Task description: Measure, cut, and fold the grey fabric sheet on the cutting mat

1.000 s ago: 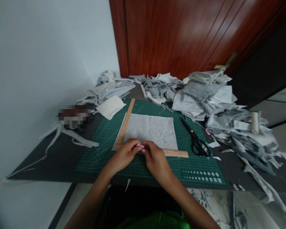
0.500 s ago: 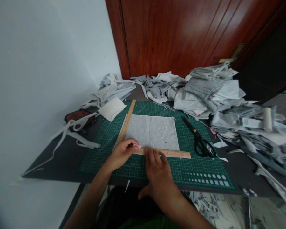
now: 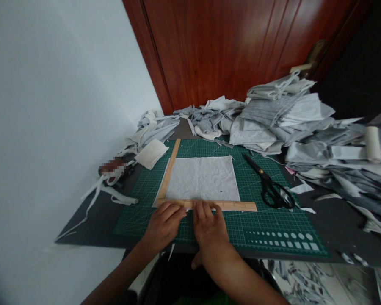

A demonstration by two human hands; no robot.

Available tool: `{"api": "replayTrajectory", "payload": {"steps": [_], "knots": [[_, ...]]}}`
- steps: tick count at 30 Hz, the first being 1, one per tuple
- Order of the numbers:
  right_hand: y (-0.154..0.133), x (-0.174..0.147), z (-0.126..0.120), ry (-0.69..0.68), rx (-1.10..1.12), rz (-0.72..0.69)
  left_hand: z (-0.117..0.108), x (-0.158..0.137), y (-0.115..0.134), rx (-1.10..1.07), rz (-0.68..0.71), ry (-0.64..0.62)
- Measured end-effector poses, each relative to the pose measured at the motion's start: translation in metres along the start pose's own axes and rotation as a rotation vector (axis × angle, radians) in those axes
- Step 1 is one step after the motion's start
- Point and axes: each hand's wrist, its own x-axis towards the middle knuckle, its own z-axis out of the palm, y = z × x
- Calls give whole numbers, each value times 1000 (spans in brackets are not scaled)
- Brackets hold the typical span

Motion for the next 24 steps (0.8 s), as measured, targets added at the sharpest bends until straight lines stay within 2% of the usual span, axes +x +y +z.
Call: {"api": "replayTrajectory", "payload": {"steps": [13,24], "knots": [[2,4,8,56,21,-32,3,5,3,70,-15,-143],[5,-2,2,55,48,-46,-5,18,13,188,-73,-408]]}}
